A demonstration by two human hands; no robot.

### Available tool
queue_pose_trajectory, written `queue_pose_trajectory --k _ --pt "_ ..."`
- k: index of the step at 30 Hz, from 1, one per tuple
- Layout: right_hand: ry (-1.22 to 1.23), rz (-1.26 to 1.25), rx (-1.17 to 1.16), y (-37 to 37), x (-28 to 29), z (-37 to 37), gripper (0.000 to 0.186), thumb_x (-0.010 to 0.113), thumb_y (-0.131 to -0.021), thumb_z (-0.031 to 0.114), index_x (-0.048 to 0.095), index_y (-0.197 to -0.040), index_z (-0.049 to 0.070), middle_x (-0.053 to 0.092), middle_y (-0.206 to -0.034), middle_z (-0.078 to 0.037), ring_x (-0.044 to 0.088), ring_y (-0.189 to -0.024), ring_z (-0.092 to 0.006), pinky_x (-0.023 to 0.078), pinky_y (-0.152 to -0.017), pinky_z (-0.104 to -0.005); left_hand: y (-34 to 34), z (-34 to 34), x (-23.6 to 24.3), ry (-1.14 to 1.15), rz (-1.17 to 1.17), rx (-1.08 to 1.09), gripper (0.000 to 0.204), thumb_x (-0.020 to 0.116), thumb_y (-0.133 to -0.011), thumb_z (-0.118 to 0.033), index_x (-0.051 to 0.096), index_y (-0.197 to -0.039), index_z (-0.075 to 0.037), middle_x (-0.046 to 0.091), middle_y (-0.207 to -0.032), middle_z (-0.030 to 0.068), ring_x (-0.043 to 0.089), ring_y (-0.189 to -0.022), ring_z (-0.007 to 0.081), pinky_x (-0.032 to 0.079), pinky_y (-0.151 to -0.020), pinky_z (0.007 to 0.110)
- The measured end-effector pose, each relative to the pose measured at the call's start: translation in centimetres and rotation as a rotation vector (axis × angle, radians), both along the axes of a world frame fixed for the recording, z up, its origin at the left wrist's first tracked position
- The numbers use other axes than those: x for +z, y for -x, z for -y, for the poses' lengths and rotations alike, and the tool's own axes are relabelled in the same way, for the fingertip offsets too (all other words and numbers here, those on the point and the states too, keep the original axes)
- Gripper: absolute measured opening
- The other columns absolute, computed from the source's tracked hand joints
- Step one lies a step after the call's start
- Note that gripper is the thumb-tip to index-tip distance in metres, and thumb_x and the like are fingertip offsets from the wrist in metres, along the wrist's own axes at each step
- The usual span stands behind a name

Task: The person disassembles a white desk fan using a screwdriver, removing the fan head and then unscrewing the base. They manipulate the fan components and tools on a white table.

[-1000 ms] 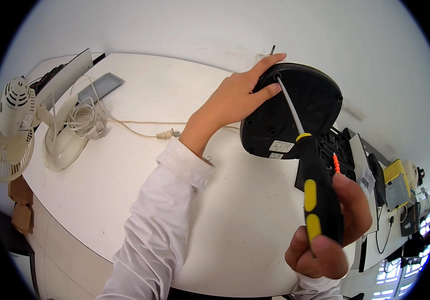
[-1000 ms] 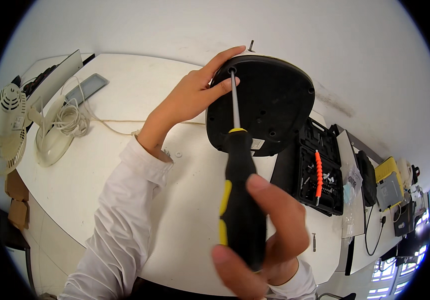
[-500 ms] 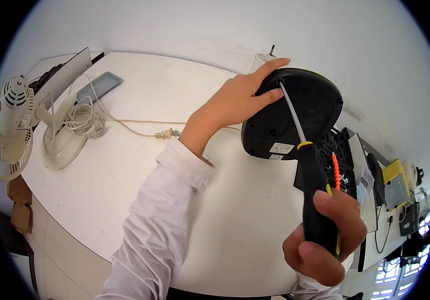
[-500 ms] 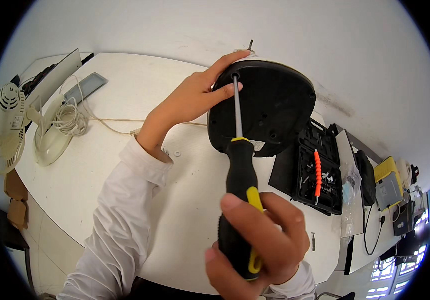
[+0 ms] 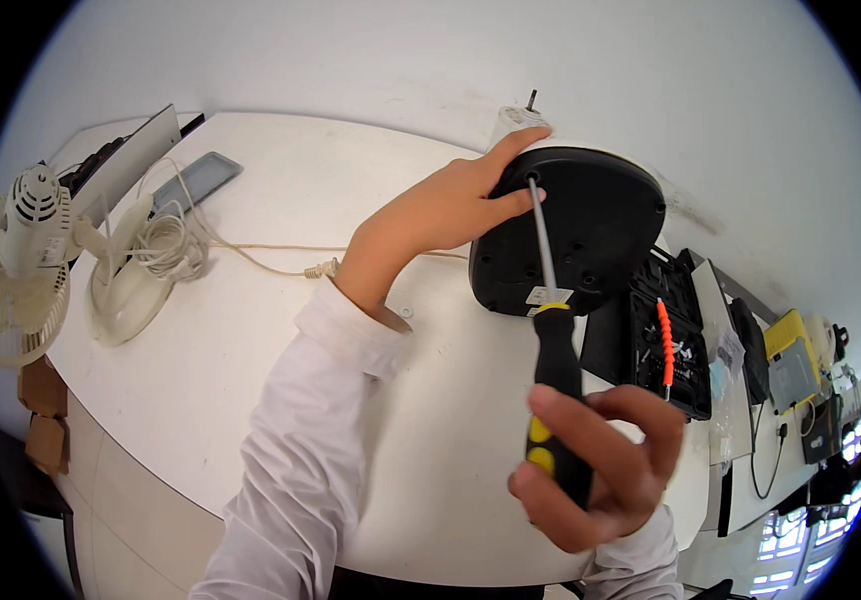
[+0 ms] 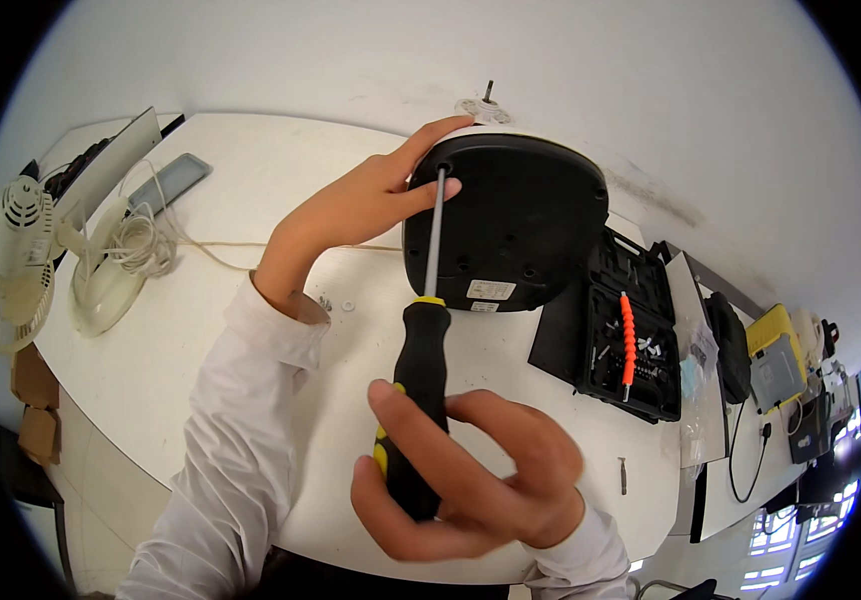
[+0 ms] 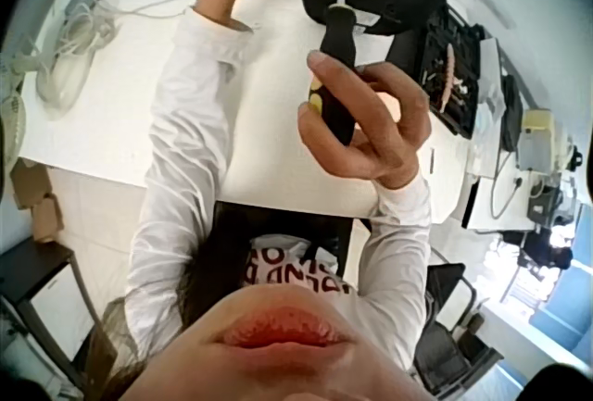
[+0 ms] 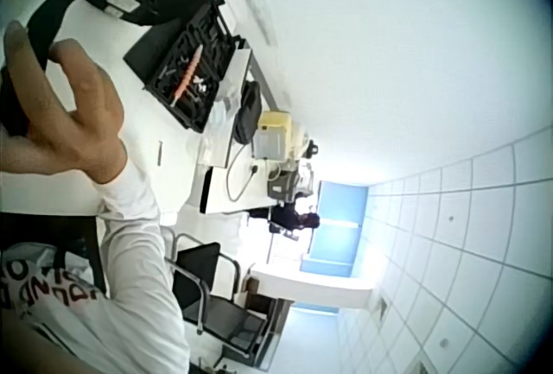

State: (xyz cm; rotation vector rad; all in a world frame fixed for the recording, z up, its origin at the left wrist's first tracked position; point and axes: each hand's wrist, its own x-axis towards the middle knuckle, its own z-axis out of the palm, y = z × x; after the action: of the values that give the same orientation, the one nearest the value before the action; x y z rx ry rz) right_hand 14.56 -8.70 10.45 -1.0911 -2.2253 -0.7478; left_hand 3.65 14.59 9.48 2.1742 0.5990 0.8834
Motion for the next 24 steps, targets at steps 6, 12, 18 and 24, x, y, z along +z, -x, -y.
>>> queue_pose_trajectory --k 6,12,18,24 --pt "-0.152 -0.085 0.090 -0.1 -2.0 -1.6 0.033 0.066 -0.062 0.007 0.059 -0.084 0.031 0.062 -0.101 0.003 0.057 -0.083 -0.0167 0.047 -0.056 -0.0228 2.1 0.9 -0.8 -0.339 0.028 0.308 0.057 0.061 -0.087 -0.019 0.038 -0.139 -0.015 0.062 -0.104 0.0146 0.058 -0.086 0.0246 0.046 -0.080 0.035" --pt "-0.119 -0.079 0.141 0.0 -1.2 -1.2 0.026 0.067 -0.060 0.008 0.061 -0.081 0.023 0.057 -0.096 0.002 0.058 -0.087 -0.0187 0.049 -0.062 -0.0258 3.3 6.1 1.5 0.088 -0.011 0.343 0.037 0.053 -0.093 -0.036 0.060 -0.089 0.001 0.061 -0.075 0.0084 0.058 -0.065 0.0145 0.046 -0.058 0.028" --pt "-0.164 -0.052 0.176 0.8 -2.2 -1.8 0.022 0.067 -0.057 0.012 0.064 -0.078 0.020 0.059 -0.097 0.002 0.058 -0.089 -0.0208 0.049 -0.064 -0.0272 4.4 9.5 -2.4 0.907 0.309 -0.177 0.046 0.050 -0.094 -0.048 0.060 -0.095 -0.003 0.062 -0.082 0.0016 0.061 -0.068 0.0091 0.050 -0.058 0.024" --pt "-0.213 -0.102 0.192 1.3 -3.0 -2.1 0.024 0.068 -0.056 0.010 0.065 -0.079 0.016 0.060 -0.094 0.001 0.057 -0.090 -0.0210 0.049 -0.063 -0.0264 5.1 12.0 -4.2 1.061 0.444 -0.354 0.046 0.055 -0.092 -0.047 0.056 -0.106 -0.003 0.062 -0.084 0.0060 0.058 -0.068 0.0114 0.049 -0.054 0.020"
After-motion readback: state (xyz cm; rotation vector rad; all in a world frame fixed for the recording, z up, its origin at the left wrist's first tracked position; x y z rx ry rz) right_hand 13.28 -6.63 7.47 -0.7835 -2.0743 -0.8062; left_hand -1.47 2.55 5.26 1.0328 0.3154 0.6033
